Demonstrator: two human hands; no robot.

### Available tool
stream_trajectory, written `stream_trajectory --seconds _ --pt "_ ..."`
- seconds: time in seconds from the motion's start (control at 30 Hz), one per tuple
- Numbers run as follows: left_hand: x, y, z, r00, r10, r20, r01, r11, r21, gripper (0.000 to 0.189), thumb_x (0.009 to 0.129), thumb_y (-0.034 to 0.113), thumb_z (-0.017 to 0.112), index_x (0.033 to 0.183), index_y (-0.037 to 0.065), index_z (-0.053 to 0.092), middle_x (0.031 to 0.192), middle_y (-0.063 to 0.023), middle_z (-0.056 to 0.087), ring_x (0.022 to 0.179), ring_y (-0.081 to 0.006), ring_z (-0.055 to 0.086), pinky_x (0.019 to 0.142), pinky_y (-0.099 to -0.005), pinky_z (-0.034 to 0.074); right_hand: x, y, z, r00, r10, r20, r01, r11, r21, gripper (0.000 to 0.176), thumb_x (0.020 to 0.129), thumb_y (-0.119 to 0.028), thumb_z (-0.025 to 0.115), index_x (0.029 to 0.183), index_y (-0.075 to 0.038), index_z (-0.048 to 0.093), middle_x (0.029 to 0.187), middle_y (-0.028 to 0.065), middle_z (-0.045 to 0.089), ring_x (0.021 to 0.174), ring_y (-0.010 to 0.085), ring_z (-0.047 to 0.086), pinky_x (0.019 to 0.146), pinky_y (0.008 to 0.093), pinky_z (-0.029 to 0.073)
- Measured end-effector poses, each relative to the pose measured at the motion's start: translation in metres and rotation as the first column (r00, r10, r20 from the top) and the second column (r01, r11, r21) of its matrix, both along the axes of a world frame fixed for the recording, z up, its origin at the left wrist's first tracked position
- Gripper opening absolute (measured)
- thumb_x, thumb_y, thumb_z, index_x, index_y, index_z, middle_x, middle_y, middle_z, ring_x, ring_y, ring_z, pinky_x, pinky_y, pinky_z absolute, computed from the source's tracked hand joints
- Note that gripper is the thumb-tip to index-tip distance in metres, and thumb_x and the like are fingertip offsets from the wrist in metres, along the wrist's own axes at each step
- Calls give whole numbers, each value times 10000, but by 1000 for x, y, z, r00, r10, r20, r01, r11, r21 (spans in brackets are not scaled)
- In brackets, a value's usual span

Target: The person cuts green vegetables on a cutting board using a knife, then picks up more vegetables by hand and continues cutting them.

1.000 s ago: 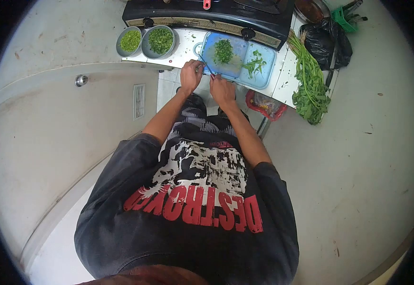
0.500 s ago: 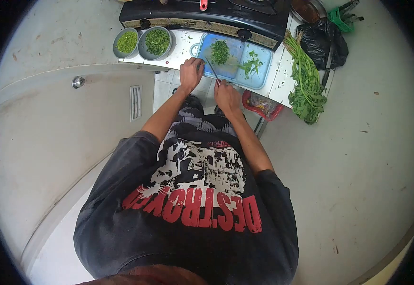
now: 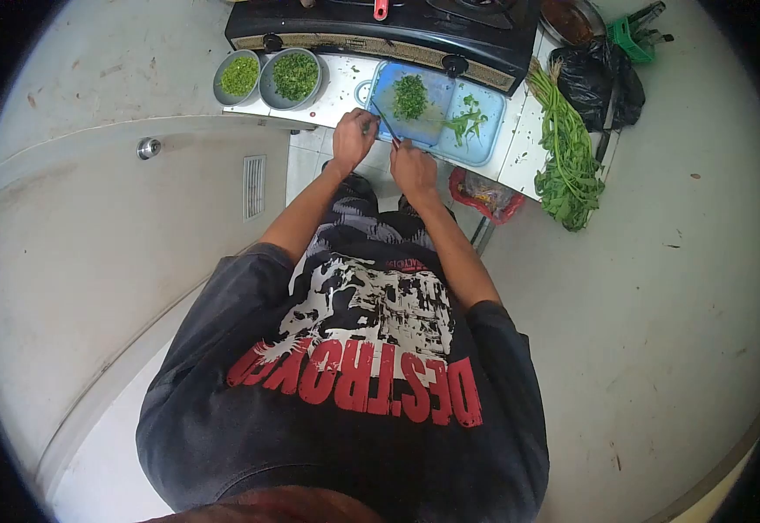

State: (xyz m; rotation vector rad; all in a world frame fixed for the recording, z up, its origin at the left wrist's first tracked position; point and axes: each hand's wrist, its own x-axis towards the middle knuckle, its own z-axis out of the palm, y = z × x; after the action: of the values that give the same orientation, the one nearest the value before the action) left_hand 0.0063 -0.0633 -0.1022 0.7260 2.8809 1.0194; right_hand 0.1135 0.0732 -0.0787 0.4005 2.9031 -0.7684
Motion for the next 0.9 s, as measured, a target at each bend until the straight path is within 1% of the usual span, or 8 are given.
stream_trajectory --seconds 0.17,0.27,0.37,0.47,0.57,0.67,0.77,0.9 --pt "-4 7 1 962 168 215 -185 981 61 97 815 124 704 852 60 767 870 -138 712 792 -332 680 763 -426 542 24 7 1 999 -31 18 31 999 14 338 994 -296 560 952 33 626 750 261 699 690 424 719 637 506 584" --pt "-6 9 8 938 187 294 -215 974 69 95 802 118 702 847 69 769 868 -138 715 767 -326 686 737 -412 542 30 9 -3 998 -54 22 54 999 4 348 982 -298 573 984 45 629 771 269 699 701 428 718 648 511 582" --pt "-5 7 0 945 163 282 -197 976 97 95 795 115 690 835 79 769 861 -143 710 767 -320 688 718 -406 540 26 6 11 997 -35 67 36 999 -17 347 978 -288 578 1006 53 633 775 269 701 704 430 717 648 517 578" --pt "-4 8 2 959 161 231 -186 978 93 102 782 106 682 833 86 768 857 -150 707 771 -325 687 716 -410 539 16 1 11 997 12 74 -9 999 -38 332 973 -280 587 979 49 631 766 259 703 706 429 716 646 513 575" --pt "-4 7 2 967 139 212 -162 982 96 102 771 100 683 829 82 766 855 -151 705 767 -334 686 717 -416 542 4 -5 4 999 0 45 2 999 -35 317 971 -273 592 954 42 627 750 246 704 706 423 718 642 505 576" --pt "-4 10 8 959 182 218 -199 978 60 107 768 102 683 833 79 765 853 -155 706 775 -338 689 728 -422 544 -2 -6 7 999 5 34 -4 1000 -13 305 974 -266 590 935 35 623 744 240 705 705 414 722 644 503 578" --pt "-5 8 3 957 157 244 -186 977 100 106 782 116 691 849 76 763 852 -154 710 784 -338 693 736 -427 546 8 0 -4 999 38 -17 -38 999 22 305 980 -269 584 943 31 626 746 244 704 689 400 724 629 498 578" --pt "-5 9 4 924 200 326 -236 969 74 102 821 141 706 878 81 766 854 -151 715 809 -331 694 750 -428 544 27 10 5 999 37 33 -39 998 50 316 982 -272 577 962 39 628 746 251 701 681 407 720 621 498 578"
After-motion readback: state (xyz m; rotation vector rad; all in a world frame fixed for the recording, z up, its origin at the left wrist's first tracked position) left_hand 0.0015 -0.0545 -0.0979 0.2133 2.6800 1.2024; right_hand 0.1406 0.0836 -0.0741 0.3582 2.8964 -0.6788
